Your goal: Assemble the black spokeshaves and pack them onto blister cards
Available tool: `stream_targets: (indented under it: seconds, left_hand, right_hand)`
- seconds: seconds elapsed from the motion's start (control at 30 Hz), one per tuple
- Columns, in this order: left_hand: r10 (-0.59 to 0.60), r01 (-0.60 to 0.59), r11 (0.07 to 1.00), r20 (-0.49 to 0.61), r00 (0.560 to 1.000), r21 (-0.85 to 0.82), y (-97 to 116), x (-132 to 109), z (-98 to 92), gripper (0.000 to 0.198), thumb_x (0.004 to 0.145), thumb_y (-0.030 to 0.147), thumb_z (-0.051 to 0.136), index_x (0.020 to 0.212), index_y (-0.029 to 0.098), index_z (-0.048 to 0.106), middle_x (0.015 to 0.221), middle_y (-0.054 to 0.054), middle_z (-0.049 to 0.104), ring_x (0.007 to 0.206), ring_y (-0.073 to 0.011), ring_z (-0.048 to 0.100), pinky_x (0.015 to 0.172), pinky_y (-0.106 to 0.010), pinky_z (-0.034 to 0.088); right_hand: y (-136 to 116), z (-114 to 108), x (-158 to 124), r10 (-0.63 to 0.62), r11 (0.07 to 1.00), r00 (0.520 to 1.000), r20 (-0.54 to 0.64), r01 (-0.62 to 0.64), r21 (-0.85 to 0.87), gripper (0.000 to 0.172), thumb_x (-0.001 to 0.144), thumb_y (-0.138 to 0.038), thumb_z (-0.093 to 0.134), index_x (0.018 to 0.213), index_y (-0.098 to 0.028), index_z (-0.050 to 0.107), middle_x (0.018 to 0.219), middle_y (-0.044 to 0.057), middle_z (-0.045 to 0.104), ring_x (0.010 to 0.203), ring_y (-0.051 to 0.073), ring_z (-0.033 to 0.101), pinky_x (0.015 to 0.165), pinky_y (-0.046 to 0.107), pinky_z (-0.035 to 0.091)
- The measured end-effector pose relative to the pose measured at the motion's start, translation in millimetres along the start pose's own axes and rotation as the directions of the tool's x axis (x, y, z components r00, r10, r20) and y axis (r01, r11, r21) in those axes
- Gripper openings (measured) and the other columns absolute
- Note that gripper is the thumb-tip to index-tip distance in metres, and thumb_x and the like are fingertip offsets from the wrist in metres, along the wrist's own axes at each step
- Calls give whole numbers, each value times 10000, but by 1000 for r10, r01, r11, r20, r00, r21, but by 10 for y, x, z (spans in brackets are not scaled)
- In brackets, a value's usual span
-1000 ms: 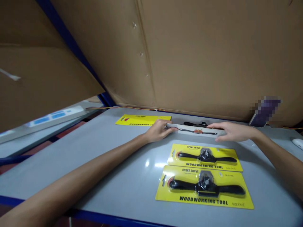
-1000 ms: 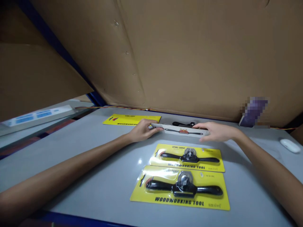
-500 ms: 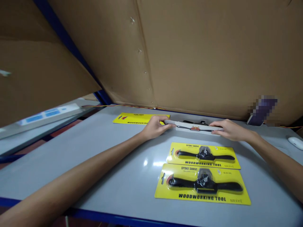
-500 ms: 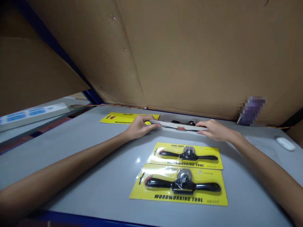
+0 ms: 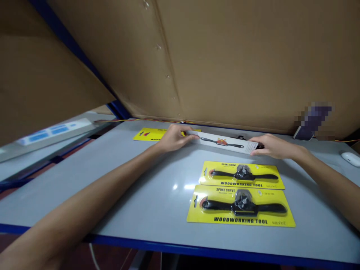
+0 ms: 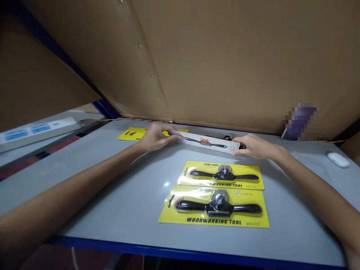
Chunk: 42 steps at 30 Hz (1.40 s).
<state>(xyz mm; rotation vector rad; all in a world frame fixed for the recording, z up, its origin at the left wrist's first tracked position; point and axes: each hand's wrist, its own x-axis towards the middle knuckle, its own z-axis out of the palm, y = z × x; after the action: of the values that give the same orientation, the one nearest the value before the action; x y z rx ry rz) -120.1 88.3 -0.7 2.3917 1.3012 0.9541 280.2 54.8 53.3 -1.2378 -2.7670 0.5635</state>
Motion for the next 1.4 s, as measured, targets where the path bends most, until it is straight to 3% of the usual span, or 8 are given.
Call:
stream_targets:
  seconds: [0.17,0.33,0.53,0.77,0.93,1.03,1.23,1.4]
  left_hand:
    - [-47,53,993,-55,997,110,-182,2,-199,434,832,618,645,850,215,804,771,-21,767,692,-180,644,662,-273,459]
    - [-166,215,945,-203,965,248,-436,-48,-441,494,835,611,596,852,145,761,764,-48,734,703,-176,578,665,-270,436]
    - [-192,267,913,-253,948,307,-757,-152,-624,452,885,488,538,1051,123,747,1060,-85,781,912,-184,677,843,-250,491]
    - [-398,485,830,-319,860,274,-1009,-344,-853,445,882,325,488,1197,98,705,1198,-74,762,916,-159,653,828,-226,506]
    - [-495,598,721,-344,798,350,-1096,-465,-891,453,835,229,398,1115,128,740,939,-3,757,656,-125,492,613,-226,398]
    - [-461,557,712,-314,830,428,-1094,-468,-859,471,815,210,389,1120,131,740,933,4,740,687,-139,522,668,-247,430]
    - [-313,388,782,-231,921,488,-1040,-320,-697,483,915,272,345,1194,102,700,1313,-95,706,1174,-262,604,1057,-361,468]
    - [-180,91,820,104,978,565,-867,-185,-427,628,979,528,308,1363,165,648,1499,-121,604,1391,-318,520,1196,-454,368]
  right_hand:
    - [40,-67,-50,-15,1000,999,35,16,-14,420,981,-492,517,1231,-195,676,1263,136,733,1049,289,689,880,388,488]
    - [114,-129,-100,54,992,998,39,-50,-118,298,950,-419,524,1110,-193,633,982,103,726,807,249,637,732,347,434]
    - [25,-126,-125,108,962,993,44,-93,-255,145,920,-285,519,1027,-216,590,865,59,681,745,217,599,668,313,356]
    - [-125,-30,-124,116,921,993,38,-93,-378,243,925,-224,458,1105,-241,621,897,87,713,739,238,628,624,344,344]
    - [-49,47,-150,126,919,992,-3,-118,-377,357,895,-277,538,1233,-279,653,988,96,754,830,285,684,697,385,433]
    - [5,76,-165,103,954,995,-8,-101,-282,388,875,-392,622,1248,-300,673,1097,94,764,953,325,702,795,421,486]
    - [87,13,-177,130,980,991,28,-124,-153,547,876,-659,633,1262,-277,694,1179,123,754,1054,371,700,876,478,517]
    - [57,8,-164,120,986,992,45,-113,-126,569,906,-724,569,1224,-281,730,1169,113,766,1042,354,706,877,476,528]
